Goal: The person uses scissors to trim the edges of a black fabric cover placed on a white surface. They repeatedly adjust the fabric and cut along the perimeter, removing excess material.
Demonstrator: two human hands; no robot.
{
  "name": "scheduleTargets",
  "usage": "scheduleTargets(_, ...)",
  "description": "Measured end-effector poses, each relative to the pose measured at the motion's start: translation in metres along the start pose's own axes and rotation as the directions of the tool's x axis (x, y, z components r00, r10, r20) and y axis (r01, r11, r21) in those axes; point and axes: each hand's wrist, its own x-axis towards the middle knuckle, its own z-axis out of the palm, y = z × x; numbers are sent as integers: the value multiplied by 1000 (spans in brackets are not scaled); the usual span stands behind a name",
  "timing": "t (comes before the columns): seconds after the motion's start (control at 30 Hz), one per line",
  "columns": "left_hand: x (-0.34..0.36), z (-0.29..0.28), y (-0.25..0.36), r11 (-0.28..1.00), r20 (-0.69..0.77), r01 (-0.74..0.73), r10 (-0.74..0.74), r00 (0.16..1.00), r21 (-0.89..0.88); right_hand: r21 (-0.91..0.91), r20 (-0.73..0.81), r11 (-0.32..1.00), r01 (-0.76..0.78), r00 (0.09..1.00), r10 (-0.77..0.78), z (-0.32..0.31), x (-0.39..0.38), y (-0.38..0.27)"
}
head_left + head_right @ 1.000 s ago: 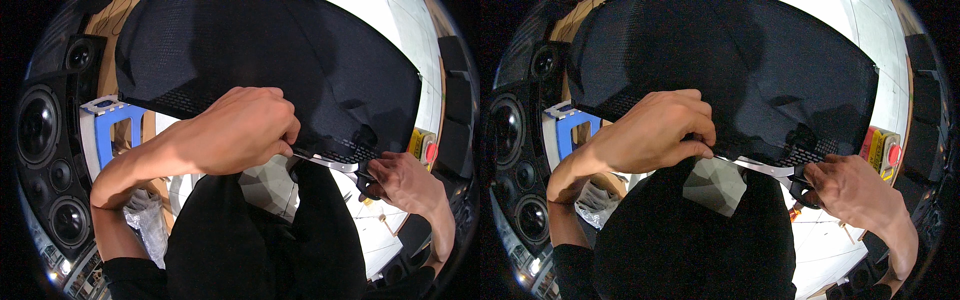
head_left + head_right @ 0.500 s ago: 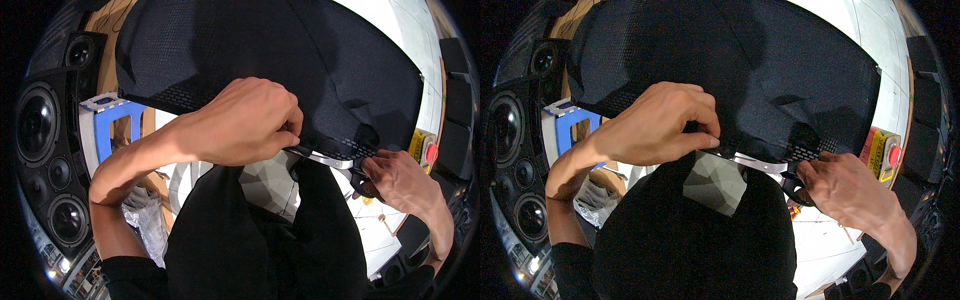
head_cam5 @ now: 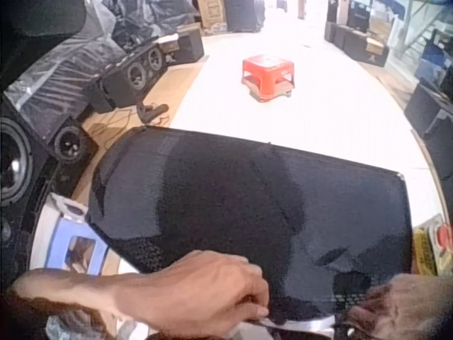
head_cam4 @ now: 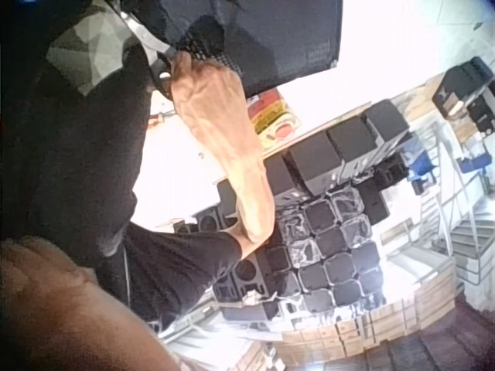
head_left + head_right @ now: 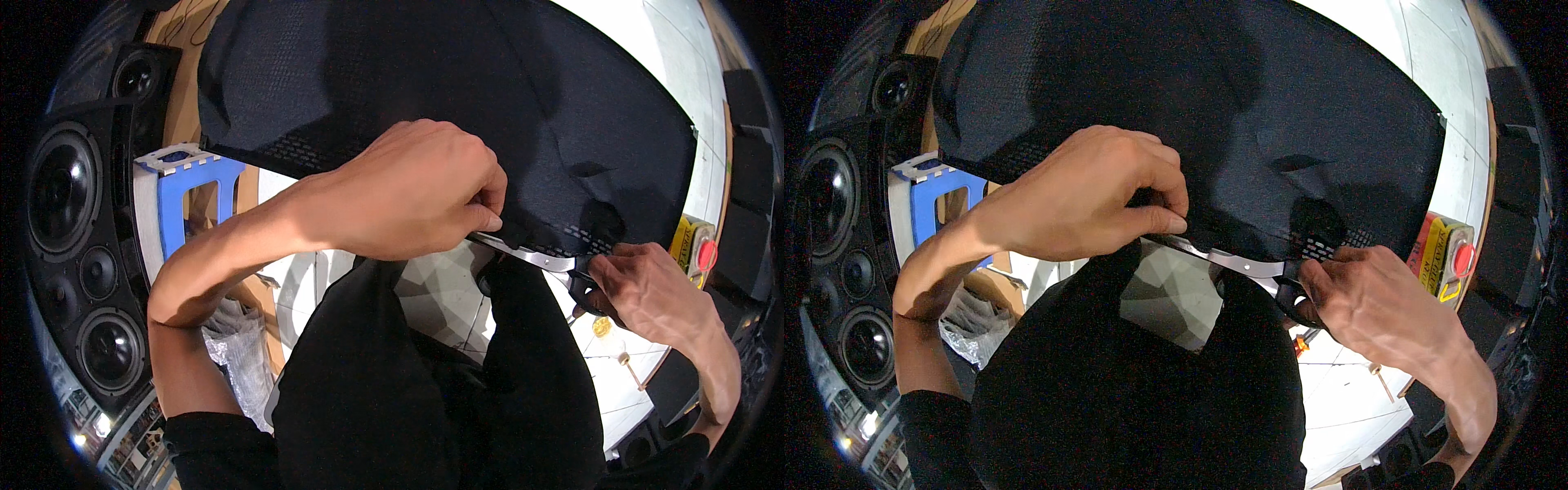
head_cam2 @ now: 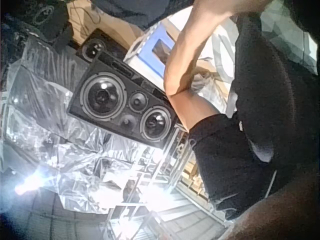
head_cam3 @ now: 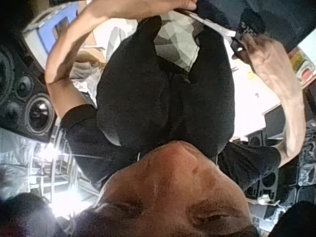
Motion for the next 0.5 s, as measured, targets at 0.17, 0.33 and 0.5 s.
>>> scheduleTargets(0.17,0,1,-7,998,-39,-44,42,998,-45,-31,-52,999,-41,998,39,-8,-2,-8)
scheduleTargets(0.33,-6,-1,-8,994,-94,-32,22,995,-102,-6,-55,999,45,997,-45,-11,5,1)
scheduleTargets(0.5,1,-2,-9,994,-74,-68,62,995,-81,-16,-55,1000,25,998,-26,-2,-2,1)
